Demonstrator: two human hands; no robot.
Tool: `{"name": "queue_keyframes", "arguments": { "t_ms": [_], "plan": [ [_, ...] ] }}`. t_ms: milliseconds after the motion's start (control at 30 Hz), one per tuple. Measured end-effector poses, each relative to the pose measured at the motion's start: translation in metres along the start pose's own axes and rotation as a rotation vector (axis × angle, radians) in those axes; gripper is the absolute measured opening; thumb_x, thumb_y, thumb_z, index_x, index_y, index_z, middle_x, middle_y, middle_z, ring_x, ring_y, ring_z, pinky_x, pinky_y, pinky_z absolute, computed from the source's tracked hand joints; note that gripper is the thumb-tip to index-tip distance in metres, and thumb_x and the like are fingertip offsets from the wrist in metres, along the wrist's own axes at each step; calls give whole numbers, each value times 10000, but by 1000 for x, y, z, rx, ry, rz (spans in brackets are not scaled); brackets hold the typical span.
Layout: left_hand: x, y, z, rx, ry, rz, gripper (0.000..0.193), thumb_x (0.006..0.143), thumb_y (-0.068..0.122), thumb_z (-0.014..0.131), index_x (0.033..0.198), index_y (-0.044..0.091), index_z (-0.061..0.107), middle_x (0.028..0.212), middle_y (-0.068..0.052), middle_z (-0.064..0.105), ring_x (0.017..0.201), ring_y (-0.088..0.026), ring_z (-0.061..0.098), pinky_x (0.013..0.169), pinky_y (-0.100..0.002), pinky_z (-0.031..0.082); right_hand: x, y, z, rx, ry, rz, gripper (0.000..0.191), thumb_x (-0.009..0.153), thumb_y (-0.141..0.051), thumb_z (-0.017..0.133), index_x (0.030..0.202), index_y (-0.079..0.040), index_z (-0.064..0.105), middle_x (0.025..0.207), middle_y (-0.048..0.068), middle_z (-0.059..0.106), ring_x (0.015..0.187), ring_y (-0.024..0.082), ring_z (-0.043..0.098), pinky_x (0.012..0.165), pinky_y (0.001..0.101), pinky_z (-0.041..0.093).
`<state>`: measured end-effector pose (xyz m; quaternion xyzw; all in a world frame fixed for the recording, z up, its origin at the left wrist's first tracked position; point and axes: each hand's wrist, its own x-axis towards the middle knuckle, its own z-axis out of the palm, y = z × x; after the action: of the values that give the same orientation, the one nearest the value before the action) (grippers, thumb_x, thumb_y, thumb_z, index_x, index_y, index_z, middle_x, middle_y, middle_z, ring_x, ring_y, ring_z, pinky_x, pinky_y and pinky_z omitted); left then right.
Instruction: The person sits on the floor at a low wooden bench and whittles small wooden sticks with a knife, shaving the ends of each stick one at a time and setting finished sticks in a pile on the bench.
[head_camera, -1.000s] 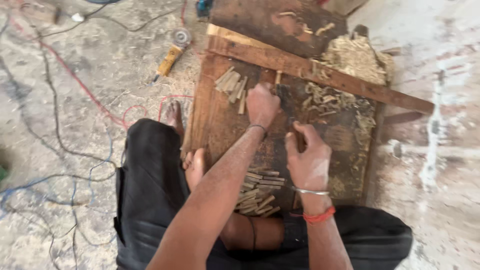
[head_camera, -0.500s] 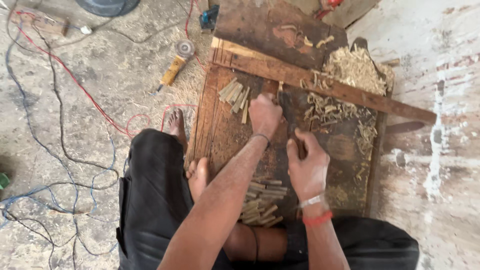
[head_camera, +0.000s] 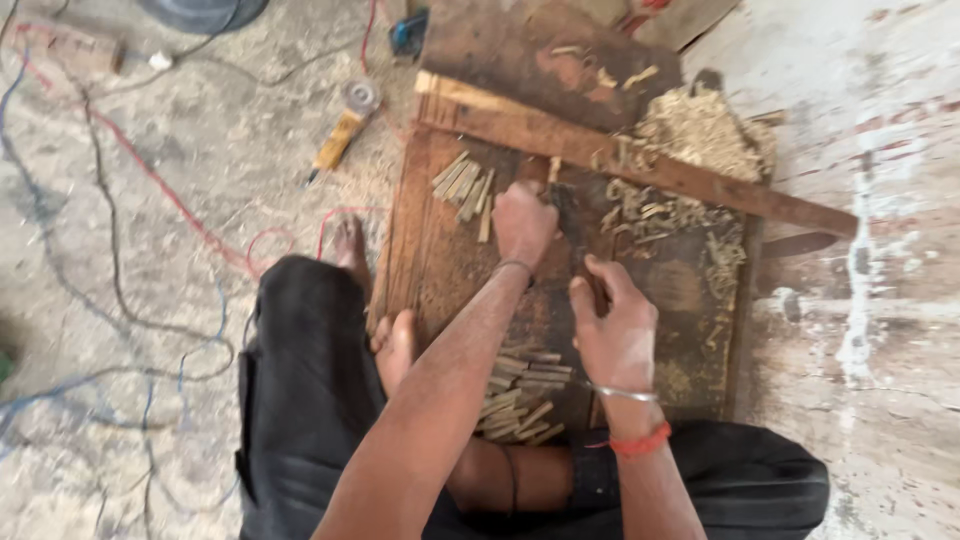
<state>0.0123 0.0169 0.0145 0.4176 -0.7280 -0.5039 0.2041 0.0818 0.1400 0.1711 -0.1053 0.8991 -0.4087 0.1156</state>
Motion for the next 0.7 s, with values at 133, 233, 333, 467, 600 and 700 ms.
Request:
{"name": "queue_keyframes", "arguments": {
  "t_ms": [133,233,333,467,600,700],
  "plan": [
    [-7,4,-6,22,67,94,179,627,84,731,791,17,756,746,-239,718,761,-440,709,718,-508,575,9,-2,7,-115,133,-374,211,1020,-142,684,1168,8,692,896,118,730,741,150,666,625,333,543],
    [-4,9,-14,-79,-152,-92,110,723,103,718,772,6,732,733,-215,731,770,-374,759,744,-451,615,10,-4,5,16,16,29,281,948,-144,677,1189,-1,702,762,116,703,489,143,598,436,335,490],
    [-3,13,-20,-74,-139,-75,95,779,59,656,800,12,735,726,-218,738,759,-362,773,752,-430,626,4,-8,0,-29,-8,35,301,950,-146,679,1216,-7,700,705,163,671,485,156,587,432,347,485],
    [-3,17,-25,-264,-183,-130,64,765,50,650,793,7,689,749,-220,745,753,-370,786,694,-460,638,10,-20,3,-6,13,-91,279,948,-124,690,1186,21,689,783,99,700,535,113,640,450,312,515],
    [-1,18,-25,-49,-161,-44,97,722,55,695,801,9,727,758,-251,726,816,-404,734,768,-478,594,10,-29,-2,-17,-2,-88,256,942,-113,678,1157,26,691,851,92,696,473,130,620,410,330,494],
    [-1,19,-22,8,-17,99,138,718,30,662,821,29,754,786,-262,714,815,-430,714,776,-496,585,-2,-26,-10,-16,-34,74,284,939,-111,664,1202,-6,688,745,119,717,467,141,582,420,344,474]
  ]
}}
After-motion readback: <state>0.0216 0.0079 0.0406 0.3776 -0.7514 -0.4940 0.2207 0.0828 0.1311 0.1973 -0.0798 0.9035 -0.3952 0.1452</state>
